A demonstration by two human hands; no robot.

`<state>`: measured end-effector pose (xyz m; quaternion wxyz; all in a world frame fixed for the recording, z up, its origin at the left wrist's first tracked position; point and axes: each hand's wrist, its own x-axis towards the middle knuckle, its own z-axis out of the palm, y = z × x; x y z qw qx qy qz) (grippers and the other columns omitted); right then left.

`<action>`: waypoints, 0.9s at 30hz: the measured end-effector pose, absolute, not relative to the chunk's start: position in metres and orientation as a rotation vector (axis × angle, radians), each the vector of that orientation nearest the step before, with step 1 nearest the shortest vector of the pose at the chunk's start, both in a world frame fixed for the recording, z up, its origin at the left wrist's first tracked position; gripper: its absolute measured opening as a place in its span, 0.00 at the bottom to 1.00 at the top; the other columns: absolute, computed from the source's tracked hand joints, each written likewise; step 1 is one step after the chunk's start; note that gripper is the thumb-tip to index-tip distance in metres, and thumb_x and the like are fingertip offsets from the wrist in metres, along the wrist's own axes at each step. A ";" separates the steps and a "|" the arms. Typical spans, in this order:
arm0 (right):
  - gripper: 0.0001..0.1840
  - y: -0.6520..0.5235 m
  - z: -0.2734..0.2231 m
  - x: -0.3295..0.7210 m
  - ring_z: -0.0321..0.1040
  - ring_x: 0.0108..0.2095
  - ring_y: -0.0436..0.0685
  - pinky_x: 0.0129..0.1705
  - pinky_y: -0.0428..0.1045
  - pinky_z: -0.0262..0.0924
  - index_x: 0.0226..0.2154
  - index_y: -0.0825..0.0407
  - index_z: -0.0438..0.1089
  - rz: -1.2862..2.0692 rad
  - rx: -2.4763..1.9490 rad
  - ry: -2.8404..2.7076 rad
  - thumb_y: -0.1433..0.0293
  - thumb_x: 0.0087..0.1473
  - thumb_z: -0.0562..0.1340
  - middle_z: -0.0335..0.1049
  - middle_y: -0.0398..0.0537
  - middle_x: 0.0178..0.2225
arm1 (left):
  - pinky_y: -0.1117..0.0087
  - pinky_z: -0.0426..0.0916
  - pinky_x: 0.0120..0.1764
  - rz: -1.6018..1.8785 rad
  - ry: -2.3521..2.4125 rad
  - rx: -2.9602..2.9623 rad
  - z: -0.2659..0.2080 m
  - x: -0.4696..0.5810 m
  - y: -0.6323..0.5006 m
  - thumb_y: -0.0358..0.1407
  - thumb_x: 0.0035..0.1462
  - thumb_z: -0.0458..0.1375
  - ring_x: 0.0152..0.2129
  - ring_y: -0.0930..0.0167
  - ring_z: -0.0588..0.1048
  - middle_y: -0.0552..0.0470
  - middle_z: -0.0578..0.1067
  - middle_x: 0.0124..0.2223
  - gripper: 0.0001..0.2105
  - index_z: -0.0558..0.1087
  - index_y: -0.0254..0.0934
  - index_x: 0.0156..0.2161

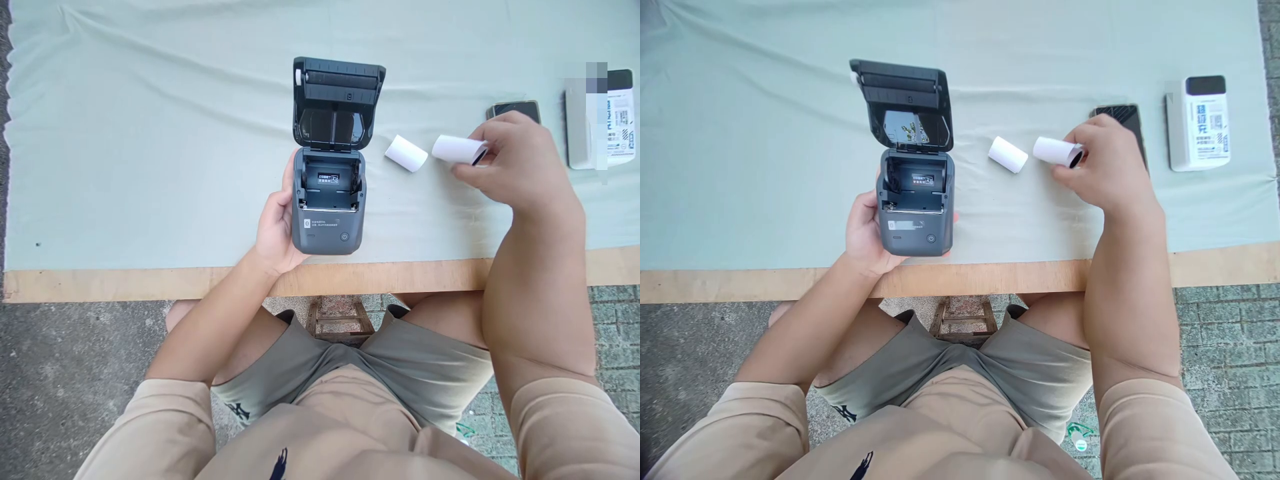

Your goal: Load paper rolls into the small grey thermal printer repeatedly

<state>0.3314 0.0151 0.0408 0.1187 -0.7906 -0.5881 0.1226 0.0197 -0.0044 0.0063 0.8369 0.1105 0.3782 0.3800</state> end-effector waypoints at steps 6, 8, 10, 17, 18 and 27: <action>0.17 0.013 0.049 0.331 0.73 0.48 0.53 0.50 0.55 0.64 0.25 0.50 0.79 0.557 -2.346 -1.728 0.81 0.60 0.62 0.78 0.50 0.53 | 0.58 0.81 0.43 0.783 0.785 0.235 0.005 0.017 -0.005 0.48 0.71 0.45 0.45 0.56 0.86 0.45 0.87 0.49 0.29 0.67 0.41 0.71; 0.16 0.015 0.046 0.334 0.73 0.51 0.54 0.51 0.54 0.64 0.24 0.51 0.80 0.558 -2.349 -1.784 0.82 0.59 0.65 0.78 0.51 0.51 | 0.58 0.81 0.44 0.776 0.781 0.241 0.005 0.016 -0.005 0.48 0.72 0.45 0.46 0.56 0.86 0.44 0.87 0.49 0.29 0.67 0.41 0.72; 0.13 0.017 0.041 0.337 0.73 0.49 0.54 0.50 0.54 0.65 0.26 0.50 0.82 0.550 -2.327 -1.843 0.80 0.58 0.69 0.78 0.51 0.50 | 0.57 0.80 0.44 0.770 0.781 0.250 0.005 0.016 -0.004 0.47 0.72 0.43 0.47 0.56 0.86 0.45 0.87 0.48 0.29 0.67 0.41 0.72; 0.14 0.013 0.039 0.332 0.75 0.44 0.51 0.48 0.52 0.67 0.44 0.50 0.81 0.508 -2.375 -1.784 0.78 0.56 0.75 0.75 0.54 0.56 | 0.58 0.80 0.43 0.777 0.805 0.234 0.006 0.018 -0.004 0.45 0.73 0.41 0.45 0.57 0.86 0.44 0.87 0.47 0.29 0.68 0.39 0.70; 0.17 0.012 0.041 0.330 0.75 0.45 0.51 0.46 0.52 0.67 0.48 0.50 0.79 0.499 -2.405 -1.762 0.78 0.56 0.74 0.75 0.56 0.57 | 0.58 0.81 0.42 0.777 0.805 0.232 0.006 0.018 -0.004 0.44 0.73 0.40 0.44 0.57 0.86 0.44 0.87 0.47 0.29 0.69 0.39 0.70; 0.19 0.014 0.035 0.330 0.75 0.46 0.59 0.46 0.56 0.67 0.42 0.47 0.74 0.391 -2.430 -1.678 0.79 0.49 0.72 0.81 0.51 0.46 | 0.60 0.81 0.39 0.763 0.778 0.208 0.003 0.017 -0.005 0.46 0.71 0.44 0.41 0.58 0.87 0.45 0.87 0.46 0.27 0.70 0.40 0.68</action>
